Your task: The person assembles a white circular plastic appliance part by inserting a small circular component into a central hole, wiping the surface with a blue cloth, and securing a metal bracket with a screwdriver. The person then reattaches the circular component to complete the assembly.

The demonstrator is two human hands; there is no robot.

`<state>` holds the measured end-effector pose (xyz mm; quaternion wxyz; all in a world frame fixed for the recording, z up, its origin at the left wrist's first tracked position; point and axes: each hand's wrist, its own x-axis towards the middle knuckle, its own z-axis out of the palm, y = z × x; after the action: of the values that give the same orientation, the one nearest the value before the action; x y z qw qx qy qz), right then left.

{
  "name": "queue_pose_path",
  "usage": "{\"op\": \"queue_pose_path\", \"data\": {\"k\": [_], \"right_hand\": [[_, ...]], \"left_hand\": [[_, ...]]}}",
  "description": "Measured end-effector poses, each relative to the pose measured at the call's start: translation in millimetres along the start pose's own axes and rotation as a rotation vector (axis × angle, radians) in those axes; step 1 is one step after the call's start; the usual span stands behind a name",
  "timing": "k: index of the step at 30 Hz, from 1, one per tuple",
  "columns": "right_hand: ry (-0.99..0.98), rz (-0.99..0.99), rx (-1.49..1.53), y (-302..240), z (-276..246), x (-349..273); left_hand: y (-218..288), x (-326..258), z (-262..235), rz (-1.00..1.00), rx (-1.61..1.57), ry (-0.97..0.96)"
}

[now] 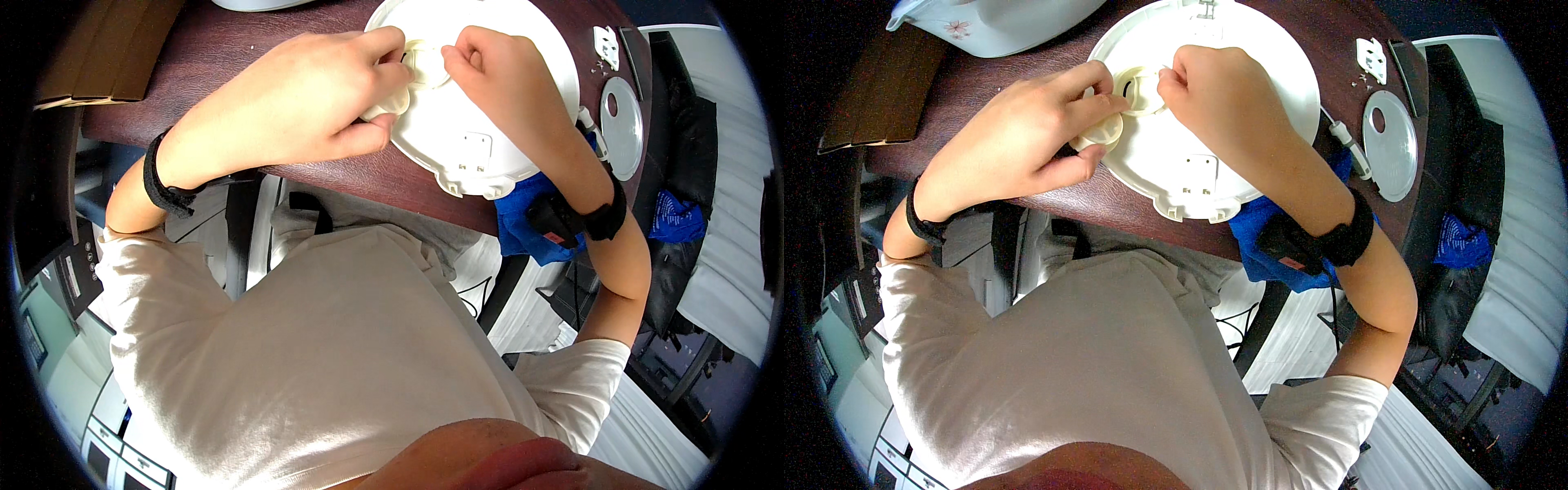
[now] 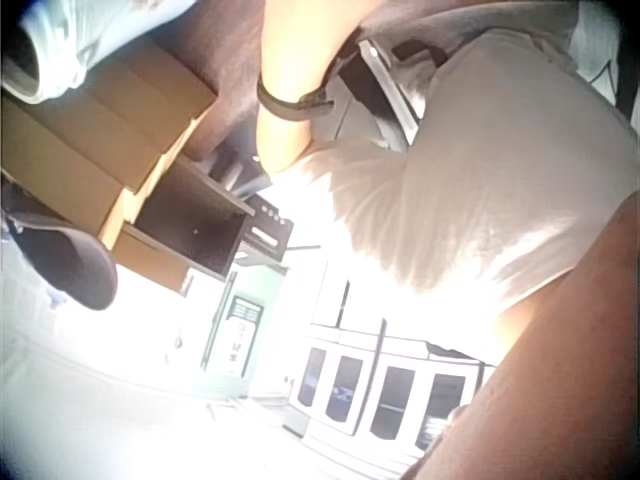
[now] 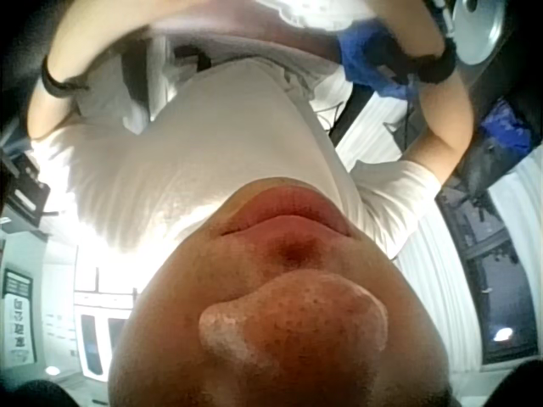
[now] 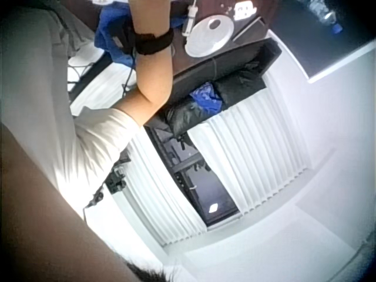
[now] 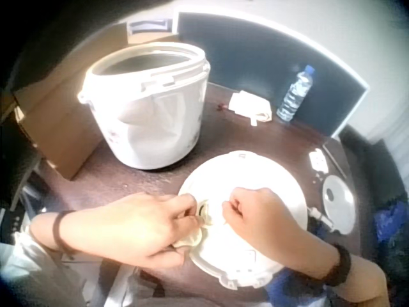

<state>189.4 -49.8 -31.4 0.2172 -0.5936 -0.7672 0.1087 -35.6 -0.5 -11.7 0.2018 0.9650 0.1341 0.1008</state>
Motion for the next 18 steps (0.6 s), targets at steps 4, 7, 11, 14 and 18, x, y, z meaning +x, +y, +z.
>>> {"op": "queue_pose_path", "data": {"k": [4,7,11,14,18], "right_hand": [[0.027,-0.029,-0.026,2.2,1.0,0.4],[0.010,-0.005,0.006,3.2,0.0,-0.2],[-0.023,0.037,0.034,-0.2,-1.6,-0.8],[-0.023,0.001,0.013,-1.4,-1.4,-0.2],[-0.038,-0.042,-0.009,0.5,-0.9,2.2]], "left_hand": [[-0.6,0.1,1.6,0.023,0.011,0.015],[-1.7,-1.7,1.7,0.032,-0.028,0.027],[-2.6,-4.1,2.5,0.030,-0.048,0.040],[-2.2,-4.8,3.8,0.019,-0.049,0.033],[-2.6,-4.2,3.2,0.000,-0.063,0.026]]}}
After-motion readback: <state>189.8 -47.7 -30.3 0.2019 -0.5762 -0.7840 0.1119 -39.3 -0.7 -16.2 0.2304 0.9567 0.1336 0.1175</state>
